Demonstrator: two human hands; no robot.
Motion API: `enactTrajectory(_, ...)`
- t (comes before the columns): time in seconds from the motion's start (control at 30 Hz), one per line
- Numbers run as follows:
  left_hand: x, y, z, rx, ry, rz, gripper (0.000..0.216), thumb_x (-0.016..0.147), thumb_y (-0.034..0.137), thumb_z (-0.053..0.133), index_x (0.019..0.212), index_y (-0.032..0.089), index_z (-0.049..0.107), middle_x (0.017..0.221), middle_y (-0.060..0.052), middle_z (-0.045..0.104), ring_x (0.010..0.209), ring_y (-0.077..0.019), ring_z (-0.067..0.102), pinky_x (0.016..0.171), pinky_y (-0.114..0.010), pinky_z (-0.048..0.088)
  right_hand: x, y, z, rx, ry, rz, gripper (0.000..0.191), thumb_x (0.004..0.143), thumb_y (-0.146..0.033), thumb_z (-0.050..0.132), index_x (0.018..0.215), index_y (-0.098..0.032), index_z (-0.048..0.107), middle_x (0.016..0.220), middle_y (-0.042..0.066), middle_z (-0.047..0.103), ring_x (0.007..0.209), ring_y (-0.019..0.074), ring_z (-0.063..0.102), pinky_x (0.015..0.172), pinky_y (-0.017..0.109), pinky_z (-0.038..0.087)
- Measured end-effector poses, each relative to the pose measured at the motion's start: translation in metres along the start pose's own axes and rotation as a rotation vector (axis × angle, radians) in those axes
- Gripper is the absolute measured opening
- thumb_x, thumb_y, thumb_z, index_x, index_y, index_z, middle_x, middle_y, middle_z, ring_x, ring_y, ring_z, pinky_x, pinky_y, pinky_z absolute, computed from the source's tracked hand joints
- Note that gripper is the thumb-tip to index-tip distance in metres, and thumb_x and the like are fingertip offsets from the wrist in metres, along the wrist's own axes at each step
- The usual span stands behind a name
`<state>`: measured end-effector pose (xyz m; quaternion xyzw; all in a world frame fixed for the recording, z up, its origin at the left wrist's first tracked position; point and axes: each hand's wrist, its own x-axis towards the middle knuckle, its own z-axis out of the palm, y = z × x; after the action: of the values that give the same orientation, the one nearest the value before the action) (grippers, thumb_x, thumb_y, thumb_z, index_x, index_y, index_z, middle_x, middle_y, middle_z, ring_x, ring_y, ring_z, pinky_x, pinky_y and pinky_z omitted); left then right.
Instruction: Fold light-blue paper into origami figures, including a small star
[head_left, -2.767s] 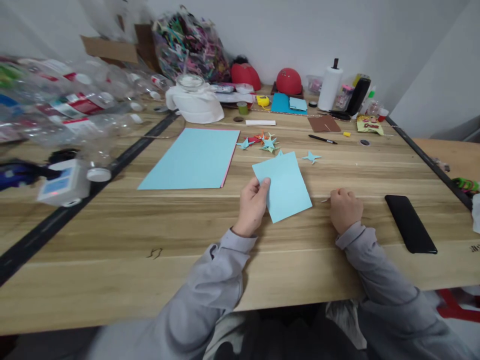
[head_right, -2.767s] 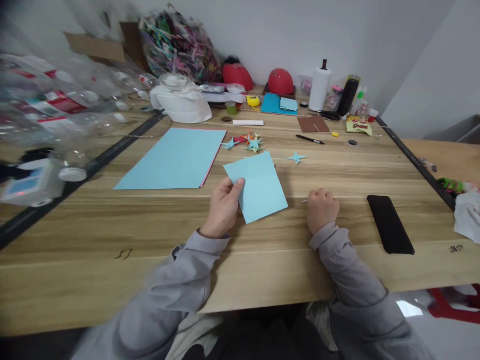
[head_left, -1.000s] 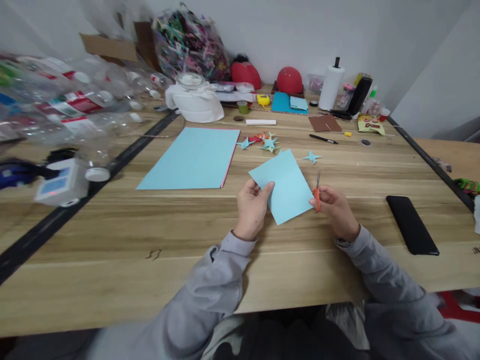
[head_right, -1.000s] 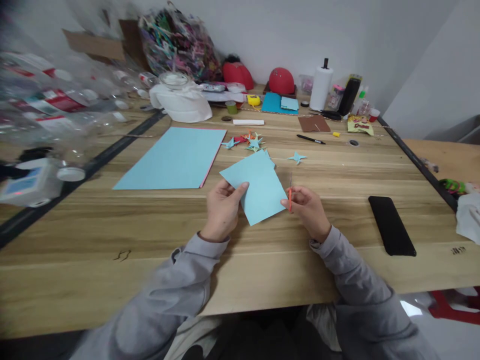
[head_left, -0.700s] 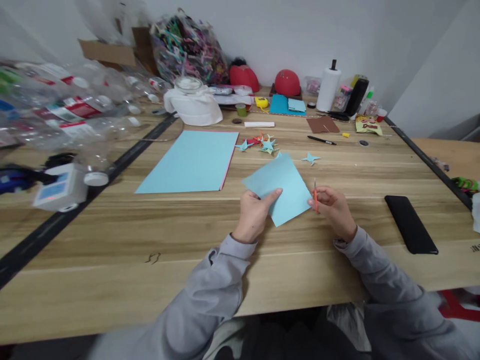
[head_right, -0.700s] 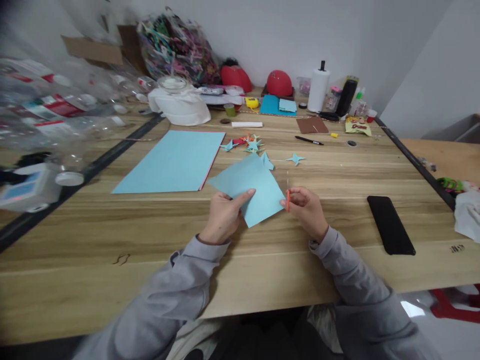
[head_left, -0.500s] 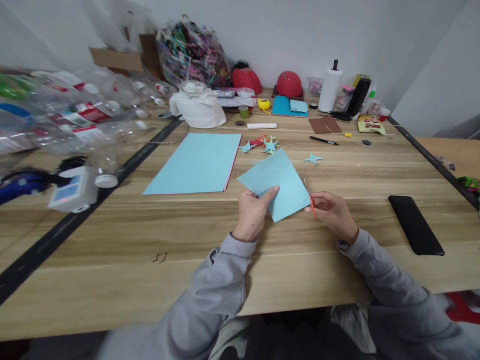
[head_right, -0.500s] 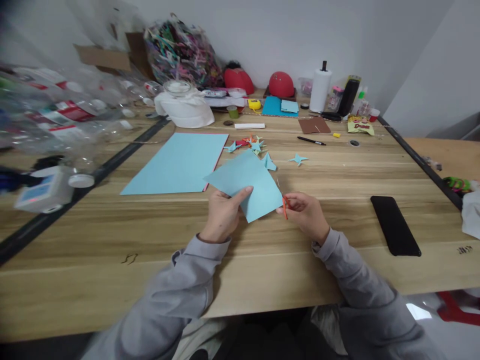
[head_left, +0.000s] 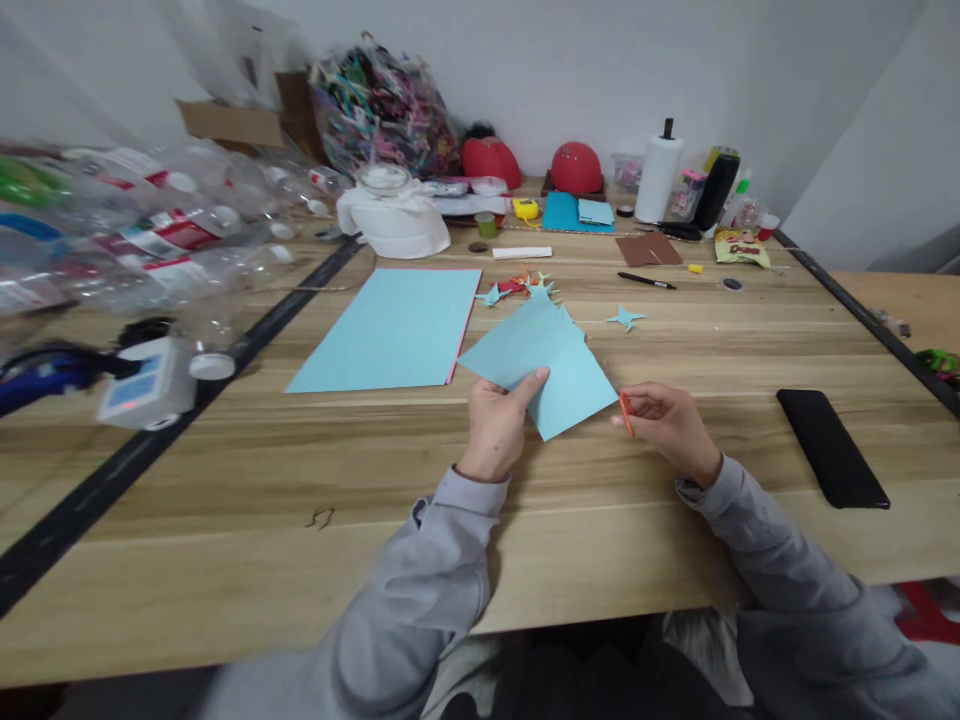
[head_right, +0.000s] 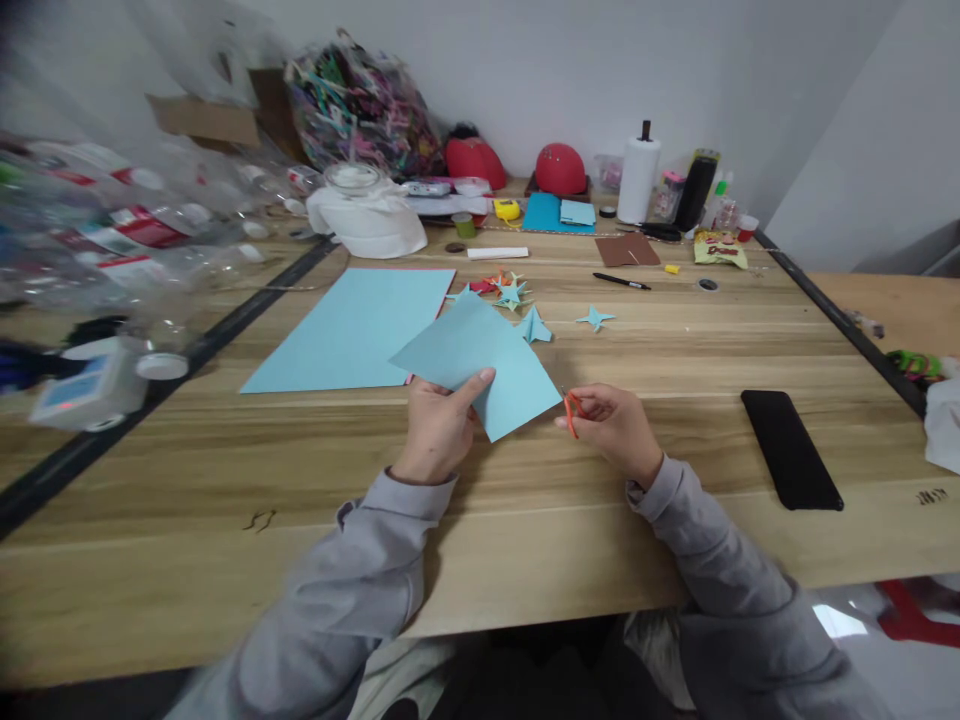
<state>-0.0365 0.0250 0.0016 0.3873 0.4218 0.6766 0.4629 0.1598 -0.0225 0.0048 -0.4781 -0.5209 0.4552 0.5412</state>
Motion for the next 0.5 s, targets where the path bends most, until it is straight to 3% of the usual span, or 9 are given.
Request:
enactTrajectory(0.13,-0.0004,0.0010,0.0011,0.007,-0.012,0.002,0.056,0.050,0.037,0.091,0.098,0.014,0.074,0.083,-0.007,0.077,0.090,-0.0223,0.071,0.087,-0.032,0.055,0.0001,0.0028,-0.0004,-0.005,-0.013,0.014,0.044,0.047,-0.033,0.093,0.083,-0.018,0.074,0.062,-0.003,0.064,0.055,0.0100,0.056,0.055,0.025,0.049)
enactTrajectory(0.33,-0.0004,-0.0001,0.0012,-0.075,-0.016,-0.045,0.049,0.049,0.036,0.092,0.090,0.015,0.074,0.085,-0.008,0.077,0.092,-0.0226,0.071,0.089,-0.033,0.055,0.0006,0.0058,-0.0017,-0.014,-0.052,-0.022,0.038,0.056,-0.039,0.089,0.084,-0.019,0.073,0.061,-0.003,0.061,0.056,0.0105,0.055,0.055,0.026,0.048)
enactTrajectory(0.5,-0.0010,-0.0048,-0.0004,0.040,0.005,-0.016,0.042,0.051,0.036,0.090,0.082,0.013,0.074,0.083,-0.009,0.077,0.089,-0.0222,0.071,0.083,-0.032,0.056,-0.0010,0.0023,0.0009,0.007,-0.084,0.018,0.040,0.051,-0.036,0.091,0.082,-0.018,0.073,0.059,-0.005,0.058,0.053,0.0087,0.051,0.050,0.024,0.043)
